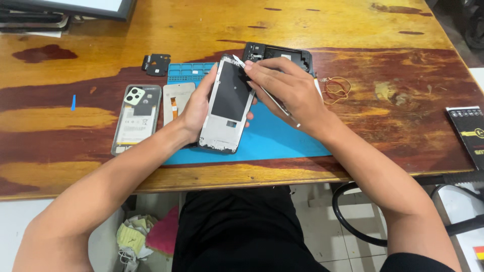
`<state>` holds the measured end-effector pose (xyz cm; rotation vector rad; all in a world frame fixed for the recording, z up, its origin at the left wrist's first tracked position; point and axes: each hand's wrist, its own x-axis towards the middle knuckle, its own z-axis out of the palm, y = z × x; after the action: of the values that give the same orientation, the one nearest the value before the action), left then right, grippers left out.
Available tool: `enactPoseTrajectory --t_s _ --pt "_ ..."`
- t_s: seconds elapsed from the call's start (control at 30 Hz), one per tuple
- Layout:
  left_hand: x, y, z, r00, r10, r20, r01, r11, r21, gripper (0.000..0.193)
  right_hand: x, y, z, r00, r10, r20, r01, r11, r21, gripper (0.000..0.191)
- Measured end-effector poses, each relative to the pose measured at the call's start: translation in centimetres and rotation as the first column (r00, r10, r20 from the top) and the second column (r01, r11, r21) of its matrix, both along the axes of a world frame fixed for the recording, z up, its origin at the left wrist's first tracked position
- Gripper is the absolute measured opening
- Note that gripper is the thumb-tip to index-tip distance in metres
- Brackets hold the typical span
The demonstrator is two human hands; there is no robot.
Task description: The person repairs a disassembled smartphone on a blue mat, holding the chassis while prying at internal components with a metal tool and unscrewing parts with a screwdriver. They then brush dust from the internals with a brush and continue working on the board and battery area by hand.
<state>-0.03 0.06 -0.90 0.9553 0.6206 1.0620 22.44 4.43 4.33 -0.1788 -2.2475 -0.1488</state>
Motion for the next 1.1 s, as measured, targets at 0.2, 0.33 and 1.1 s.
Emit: enactPoseTrajectory --t_s 0.2,0.33,1.1 --pt "0.3 -0.1 0.0 1.0 -0.008 -0.011 0.008 1.0 0.001 0.079 0.0 0.0 0.1 1.0 0.031 0.006 -0.03 0.998 -0.062 0.04" --pt "0.3 -0.1 -0.1 1.0 0.0 -0.026 0.0 1.0 0.007 0.08 0.0 0.1 0.1 1.0 0.026 -0.004 -0.026 0.998 -0.065 0.04" --pt "0.7 0.2 0.3 0.987 0.157 -0.03 -0.155 0.987 0.036 0.075 0.6 3.5 -0.8 0.899 -0.148 -0.411 -0.393 0.136 -0.909 0.07"
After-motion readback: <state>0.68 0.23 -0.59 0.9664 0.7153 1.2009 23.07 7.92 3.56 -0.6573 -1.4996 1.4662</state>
